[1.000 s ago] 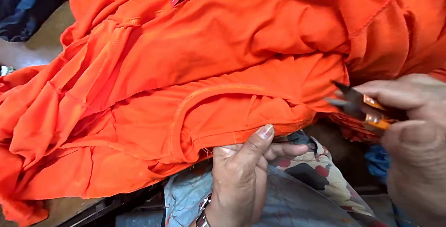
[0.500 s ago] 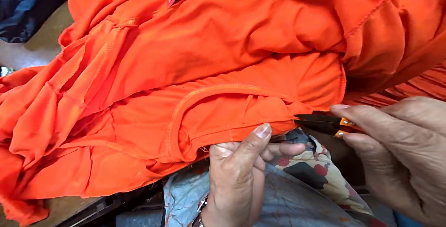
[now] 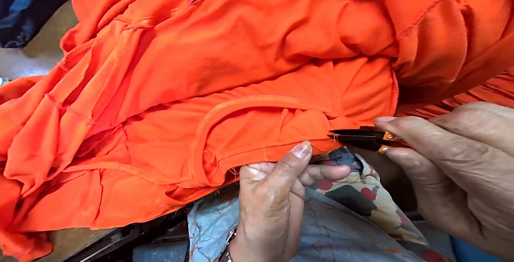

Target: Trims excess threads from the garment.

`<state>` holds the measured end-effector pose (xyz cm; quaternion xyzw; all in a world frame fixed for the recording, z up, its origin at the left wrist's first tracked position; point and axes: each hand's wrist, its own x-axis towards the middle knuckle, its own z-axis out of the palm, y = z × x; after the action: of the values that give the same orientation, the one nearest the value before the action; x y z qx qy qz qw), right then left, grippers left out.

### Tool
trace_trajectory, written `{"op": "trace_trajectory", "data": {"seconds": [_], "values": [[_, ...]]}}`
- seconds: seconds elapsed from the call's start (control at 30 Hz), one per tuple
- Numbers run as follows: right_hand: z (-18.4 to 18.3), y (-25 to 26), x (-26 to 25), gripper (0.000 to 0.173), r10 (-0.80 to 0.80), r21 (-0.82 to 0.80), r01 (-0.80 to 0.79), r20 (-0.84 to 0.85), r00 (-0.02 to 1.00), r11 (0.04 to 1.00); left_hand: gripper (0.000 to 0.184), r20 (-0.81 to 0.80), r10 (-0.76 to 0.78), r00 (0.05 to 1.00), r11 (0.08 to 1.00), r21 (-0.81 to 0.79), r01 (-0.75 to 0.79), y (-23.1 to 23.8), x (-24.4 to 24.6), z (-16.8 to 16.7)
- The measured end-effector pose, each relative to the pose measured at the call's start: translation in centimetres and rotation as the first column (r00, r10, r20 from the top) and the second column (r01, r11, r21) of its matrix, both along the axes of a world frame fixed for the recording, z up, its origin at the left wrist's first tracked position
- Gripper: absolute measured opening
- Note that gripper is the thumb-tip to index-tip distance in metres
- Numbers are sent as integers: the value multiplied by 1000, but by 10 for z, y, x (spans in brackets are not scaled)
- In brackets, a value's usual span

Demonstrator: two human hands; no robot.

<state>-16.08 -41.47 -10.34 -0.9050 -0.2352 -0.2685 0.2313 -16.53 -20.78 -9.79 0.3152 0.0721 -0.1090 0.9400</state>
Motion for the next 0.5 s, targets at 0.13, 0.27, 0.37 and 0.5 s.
{"op": "trace_trajectory", "data": {"seconds": [0.13,0.27,0.37,0.5], "values": [[-2,-2,0,32,10,1,-10,-2,1000,1000,16,-34,4,999,1000,2,-4,0,-1,0],[1,-10,2,32,216,51,-211,-107,971,976,15,-15,9,1000,1000,-3,-9,1,0,1],[4,-12,-1,43,220,175,-181,-237,946,968,16,5,25,1000,999,37,-26,-1,0,3],[-4,-2,3,40,268,584,-2,-369,890,812,20,35,58,998,989,132,-62,-5,-3,1]]}}
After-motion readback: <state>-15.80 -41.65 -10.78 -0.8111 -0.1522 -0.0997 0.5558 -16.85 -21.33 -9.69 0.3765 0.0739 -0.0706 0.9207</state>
